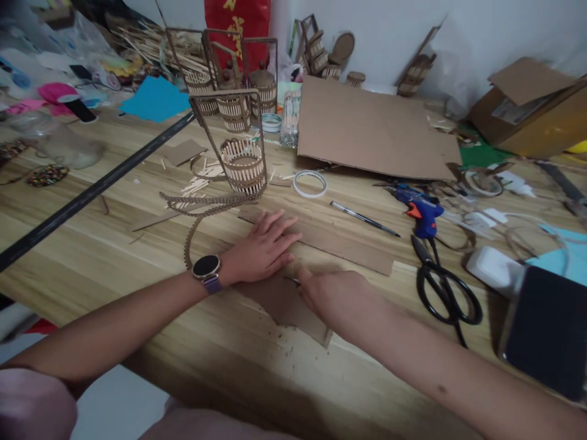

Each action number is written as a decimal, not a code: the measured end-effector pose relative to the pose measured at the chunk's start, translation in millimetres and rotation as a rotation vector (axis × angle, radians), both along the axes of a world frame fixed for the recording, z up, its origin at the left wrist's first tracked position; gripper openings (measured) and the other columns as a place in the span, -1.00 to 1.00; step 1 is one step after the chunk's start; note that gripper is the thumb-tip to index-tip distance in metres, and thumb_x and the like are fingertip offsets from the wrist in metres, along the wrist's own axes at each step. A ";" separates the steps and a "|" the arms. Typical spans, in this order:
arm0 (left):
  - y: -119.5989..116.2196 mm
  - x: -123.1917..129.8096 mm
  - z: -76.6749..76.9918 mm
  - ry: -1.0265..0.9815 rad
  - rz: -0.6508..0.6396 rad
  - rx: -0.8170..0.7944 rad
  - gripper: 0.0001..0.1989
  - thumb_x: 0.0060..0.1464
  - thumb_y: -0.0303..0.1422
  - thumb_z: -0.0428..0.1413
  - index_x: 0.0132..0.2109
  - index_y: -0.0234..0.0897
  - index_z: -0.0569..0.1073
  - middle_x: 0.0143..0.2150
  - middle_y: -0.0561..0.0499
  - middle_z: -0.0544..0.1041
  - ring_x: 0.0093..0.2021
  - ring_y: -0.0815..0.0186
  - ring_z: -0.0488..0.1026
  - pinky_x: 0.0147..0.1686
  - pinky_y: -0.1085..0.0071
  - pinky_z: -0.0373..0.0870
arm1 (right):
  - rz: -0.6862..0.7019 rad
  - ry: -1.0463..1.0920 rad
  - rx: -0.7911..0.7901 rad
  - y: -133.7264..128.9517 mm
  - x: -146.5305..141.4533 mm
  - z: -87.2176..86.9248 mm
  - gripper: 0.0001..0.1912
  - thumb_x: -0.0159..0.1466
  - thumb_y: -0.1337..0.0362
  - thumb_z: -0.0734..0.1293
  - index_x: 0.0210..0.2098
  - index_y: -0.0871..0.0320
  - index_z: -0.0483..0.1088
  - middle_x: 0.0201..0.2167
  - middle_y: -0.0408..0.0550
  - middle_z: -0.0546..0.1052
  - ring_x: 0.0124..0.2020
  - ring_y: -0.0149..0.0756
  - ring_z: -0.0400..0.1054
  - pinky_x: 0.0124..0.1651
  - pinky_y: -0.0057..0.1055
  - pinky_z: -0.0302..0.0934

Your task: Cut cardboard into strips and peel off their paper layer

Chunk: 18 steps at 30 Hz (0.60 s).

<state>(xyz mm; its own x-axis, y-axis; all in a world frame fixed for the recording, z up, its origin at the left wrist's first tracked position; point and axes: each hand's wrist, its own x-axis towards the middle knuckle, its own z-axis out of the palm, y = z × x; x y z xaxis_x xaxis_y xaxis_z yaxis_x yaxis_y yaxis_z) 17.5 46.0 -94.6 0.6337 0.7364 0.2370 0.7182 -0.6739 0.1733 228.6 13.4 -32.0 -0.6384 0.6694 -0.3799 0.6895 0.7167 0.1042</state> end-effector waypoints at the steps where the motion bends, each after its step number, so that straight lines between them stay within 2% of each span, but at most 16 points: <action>1: -0.1 0.2 0.1 0.004 -0.001 -0.001 -0.49 0.45 -0.14 -0.11 0.32 -0.34 0.39 0.44 -0.30 0.25 0.50 -0.17 0.01 0.44 -0.26 -0.08 | -0.004 -0.008 -0.006 -0.2 -0.6 0.6 -0.79 0.46 0.28 0.13 -0.18 0.12 0.38 -0.49 -0.05 0.62 -0.50 -0.21 0.54 -0.56 -0.34 -0.23; 10: -0.9 2.0 0.9 0.005 0.003 -0.008 -0.50 0.45 -0.15 -0.11 0.32 -0.35 0.40 0.44 -0.30 0.24 0.50 -0.18 0.01 0.43 -0.28 -0.07 | -0.019 -0.044 -0.032 0.3 -4.8 7.6 -0.76 0.48 0.28 0.11 -0.17 0.12 0.40 -0.47 -0.03 0.64 -0.49 -0.18 0.55 -0.57 -0.32 -0.23; 18: -1.0 2.0 2.7 0.019 -0.001 -0.004 -0.50 0.45 -0.15 -0.10 0.30 -0.37 0.41 0.43 -0.31 0.26 0.49 -0.21 0.03 0.43 -0.28 -0.08 | -0.032 -0.076 -0.029 -1.5 -7.7 8.3 -0.80 0.49 0.26 0.17 -0.12 0.11 0.42 -0.46 -0.05 0.65 -0.47 -0.24 0.56 -0.56 -0.34 -0.25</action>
